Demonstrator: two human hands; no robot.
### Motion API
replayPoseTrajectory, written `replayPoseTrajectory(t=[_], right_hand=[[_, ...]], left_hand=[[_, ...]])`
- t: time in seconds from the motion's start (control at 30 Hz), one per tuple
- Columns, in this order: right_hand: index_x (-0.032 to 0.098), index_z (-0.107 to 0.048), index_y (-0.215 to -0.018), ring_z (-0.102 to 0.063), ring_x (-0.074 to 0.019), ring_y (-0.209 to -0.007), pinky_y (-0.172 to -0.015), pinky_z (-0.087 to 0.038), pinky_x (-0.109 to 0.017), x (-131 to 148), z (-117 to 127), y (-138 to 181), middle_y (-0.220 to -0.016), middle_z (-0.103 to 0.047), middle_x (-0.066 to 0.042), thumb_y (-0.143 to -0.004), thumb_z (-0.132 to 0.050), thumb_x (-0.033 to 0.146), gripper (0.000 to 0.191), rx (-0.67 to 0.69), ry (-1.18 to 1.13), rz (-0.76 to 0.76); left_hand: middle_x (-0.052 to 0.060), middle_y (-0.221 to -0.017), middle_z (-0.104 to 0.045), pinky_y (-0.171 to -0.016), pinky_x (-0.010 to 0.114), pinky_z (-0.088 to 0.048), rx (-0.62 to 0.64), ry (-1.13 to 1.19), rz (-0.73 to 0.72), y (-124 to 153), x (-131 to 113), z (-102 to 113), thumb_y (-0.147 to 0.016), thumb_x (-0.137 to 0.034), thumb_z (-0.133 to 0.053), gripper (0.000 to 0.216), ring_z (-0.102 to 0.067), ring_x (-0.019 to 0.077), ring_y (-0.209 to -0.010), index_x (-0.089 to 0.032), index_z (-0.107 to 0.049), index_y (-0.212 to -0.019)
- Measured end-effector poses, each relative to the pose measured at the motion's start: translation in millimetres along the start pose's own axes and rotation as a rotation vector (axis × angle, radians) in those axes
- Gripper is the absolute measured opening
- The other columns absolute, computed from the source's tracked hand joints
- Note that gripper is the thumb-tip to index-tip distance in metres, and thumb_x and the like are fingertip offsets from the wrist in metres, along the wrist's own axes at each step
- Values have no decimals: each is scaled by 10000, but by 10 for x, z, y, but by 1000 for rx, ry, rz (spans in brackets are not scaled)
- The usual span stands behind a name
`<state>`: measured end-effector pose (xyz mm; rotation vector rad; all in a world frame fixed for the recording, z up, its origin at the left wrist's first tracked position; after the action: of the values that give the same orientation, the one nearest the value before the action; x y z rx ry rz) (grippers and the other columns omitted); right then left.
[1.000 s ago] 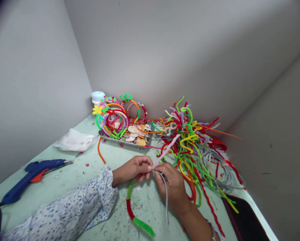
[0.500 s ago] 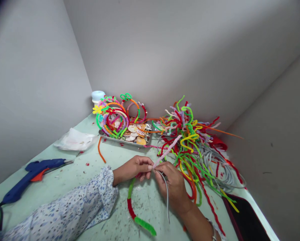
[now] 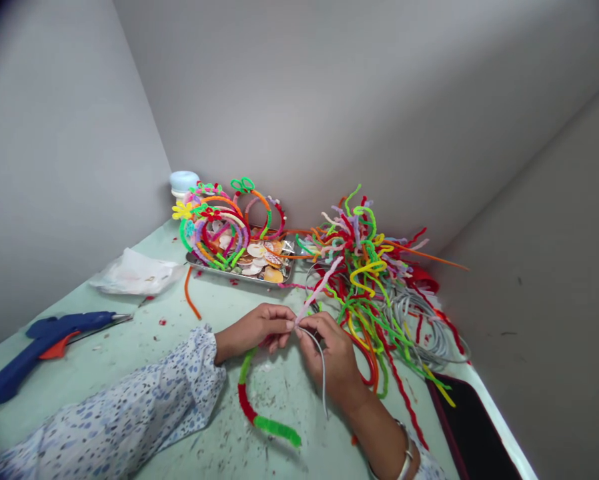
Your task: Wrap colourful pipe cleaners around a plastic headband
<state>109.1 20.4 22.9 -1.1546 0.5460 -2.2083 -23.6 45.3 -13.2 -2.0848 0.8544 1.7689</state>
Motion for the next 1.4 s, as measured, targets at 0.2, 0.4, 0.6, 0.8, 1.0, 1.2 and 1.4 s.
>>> replayPoseTrajectory(t=[0.2,0.4,0.6,0.8,1.0,1.2,1.4], right_hand=[[199,-586,-902,-580,-161,-756,-695,-472,-292,-40,-18,15,-839,-592,-41,-812,-544,182,101,37,-16,-28],[196,-572,-847,-558,-152,-733,-669,-459,-276,-29,-27,13,-805,-566,-27,-807,-536,171,59,53,-32,-46],[199,-581,-845,-561,-152,-731,-652,-464,-268,-16,-11,13,-808,-575,-28,-796,-536,153,81,39,-42,-27],[207,-597,-855,-575,-163,-765,-699,-468,-295,-60,-19,43,-825,-598,-31,-797,-539,163,93,38,-69,-1],[216,-615,-841,-581,-166,-799,-714,-464,-310,-85,-34,53,-841,-608,-31,-801,-522,146,123,44,-90,27],[212,-616,-844,-579,-166,-803,-718,-467,-305,-55,-30,31,-843,-606,-35,-800,-529,135,125,48,-74,16],[208,-608,-924,-579,-173,-769,-669,-485,-300,-68,14,46,-846,-603,-50,-829,-536,216,120,-29,-75,-81]], left_hand=[[-35,-526,-515,-393,171,-293,-3,-31,-7,4,-12,-2,-751,-318,-557,190,-400,43,-368,-131,-557,-784],[-47,-516,-478,-404,172,-299,4,-45,-9,16,-34,-15,-744,-304,-554,173,-374,41,-382,-134,-564,-771],[-55,-511,-462,-395,177,-292,-7,-43,17,13,-20,-11,-737,-336,-568,209,-358,39,-372,-133,-572,-789],[-55,-504,-461,-392,182,-288,-20,-57,21,24,-31,-9,-736,-341,-567,224,-359,40,-369,-128,-593,-797],[-55,-506,-465,-392,180,-288,-28,-58,38,19,-20,-4,-725,-372,-583,249,-359,39,-367,-131,-587,-787],[-54,-510,-460,-392,174,-284,-21,-55,14,22,-36,-7,-736,-365,-573,240,-363,38,-373,-131,-583,-789],[-53,-521,-463,-402,167,-280,-73,2,5,1,-38,12,-728,-406,-592,279,-365,37,-384,-136,-551,-791]])
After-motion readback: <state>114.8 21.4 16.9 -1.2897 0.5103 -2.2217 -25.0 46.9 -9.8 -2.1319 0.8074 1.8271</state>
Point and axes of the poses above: each hand's wrist, its own y-axis away from the middle knuckle, its own z-axis out of the back of the hand, x = y × z, the point moved 5 cm from there along -y, towards the middle knuckle
